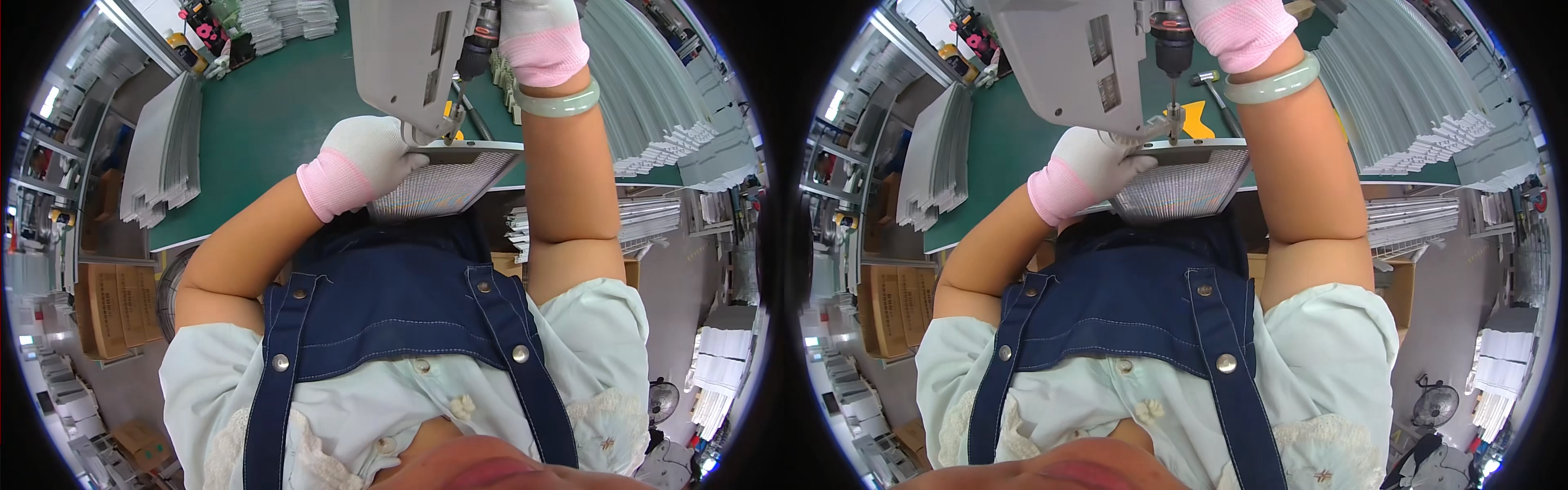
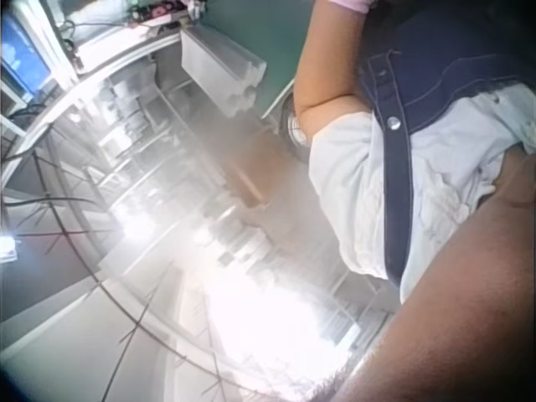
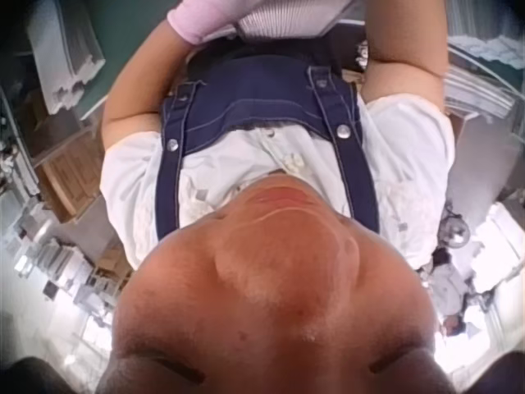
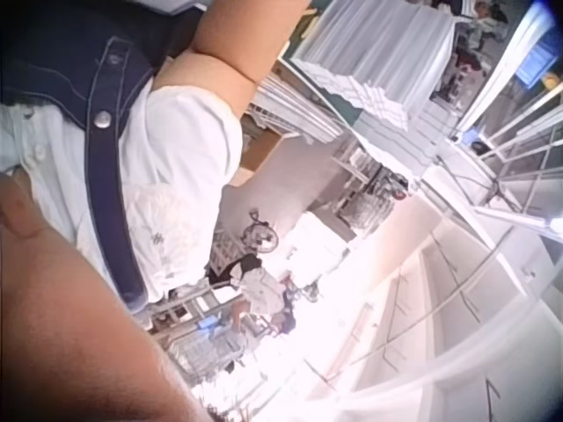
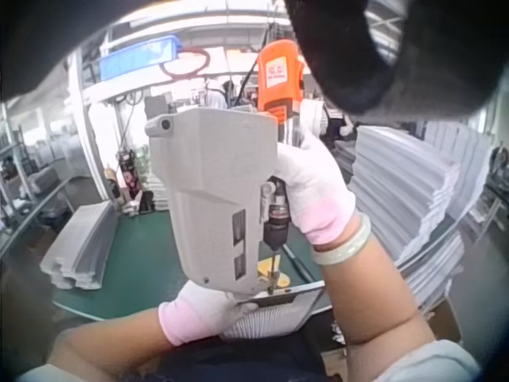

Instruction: The person assembles an air filter by placing a mesh sheet on a workbench, inserting a plastic frame into it, and securing the assembly with a handheld stapler. The person handles the components with gloved hands and uses a hammer to adjust the frame before stapling.

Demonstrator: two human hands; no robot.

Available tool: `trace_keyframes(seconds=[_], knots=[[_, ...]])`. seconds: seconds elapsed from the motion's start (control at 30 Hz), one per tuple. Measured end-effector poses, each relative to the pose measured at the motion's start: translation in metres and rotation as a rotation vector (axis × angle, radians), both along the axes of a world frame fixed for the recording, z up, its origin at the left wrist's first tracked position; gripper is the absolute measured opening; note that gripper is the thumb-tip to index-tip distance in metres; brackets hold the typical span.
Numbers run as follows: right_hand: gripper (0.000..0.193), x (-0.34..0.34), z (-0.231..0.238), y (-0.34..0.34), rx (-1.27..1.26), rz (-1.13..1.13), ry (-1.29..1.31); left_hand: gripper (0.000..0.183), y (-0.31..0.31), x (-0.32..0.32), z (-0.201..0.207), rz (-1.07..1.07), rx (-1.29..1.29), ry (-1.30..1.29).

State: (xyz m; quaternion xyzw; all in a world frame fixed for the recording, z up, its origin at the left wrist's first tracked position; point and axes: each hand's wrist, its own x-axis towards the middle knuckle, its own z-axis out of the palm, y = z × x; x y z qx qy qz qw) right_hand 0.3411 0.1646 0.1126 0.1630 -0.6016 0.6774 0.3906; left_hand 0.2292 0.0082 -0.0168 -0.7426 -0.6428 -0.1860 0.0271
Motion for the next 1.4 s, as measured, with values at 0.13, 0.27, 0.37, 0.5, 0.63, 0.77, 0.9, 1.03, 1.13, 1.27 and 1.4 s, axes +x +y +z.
trace_keyframes(seconds=[0.13,0.27,0.37,0.5,0.63,0.77,0.9,1.03,1.13,1.27,1.4], knots=[[0.033,0.000,-0.006,0.000,-0.003,-0.027,0.043,0.029,0.001,0.000,0.000,-0.032,0.075,0.069],[0.036,0.001,-0.009,-0.009,-0.033,-0.040,0.045,0.033,0.001,0.000,0.000,-0.056,0.078,0.036],[0.034,0.002,-0.009,-0.014,-0.074,-0.027,0.048,0.039,0.002,0.000,0.003,-0.086,0.055,0.076],[0.027,0.015,0.000,-0.043,-0.104,-0.374,-0.119,0.041,-0.004,0.003,0.009,-0.023,-0.002,-0.003],[0.027,0.009,0.008,-0.056,-0.060,-0.680,-0.129,0.035,-0.002,-0.002,0.008,0.006,-0.142,0.021],[0.022,0.012,0.022,-0.027,-0.076,-0.419,0.010,0.026,-0.017,0.002,0.033,-0.058,-0.219,-0.030],[0.018,0.029,0.059,-0.011,-0.064,-0.434,0.182,0.027,-0.063,-0.014,0.046,0.062,-0.225,-0.077],[0.016,0.060,0.062,0.019,0.071,-0.595,0.025,0.026,-0.149,-0.039,0.115,0.313,-0.065,-0.118],[0.019,0.071,0.044,0.036,0.164,-0.733,0.009,0.027,-0.203,-0.045,0.147,0.528,0.193,-0.287],[0.026,0.088,-0.008,0.044,0.099,-0.913,-0.180,0.030,-0.201,-0.052,0.089,0.575,0.467,-0.176],[0.028,0.079,-0.044,0.021,-0.001,-0.812,-0.119,0.035,-0.116,-0.072,-0.026,0.324,0.328,0.163]])
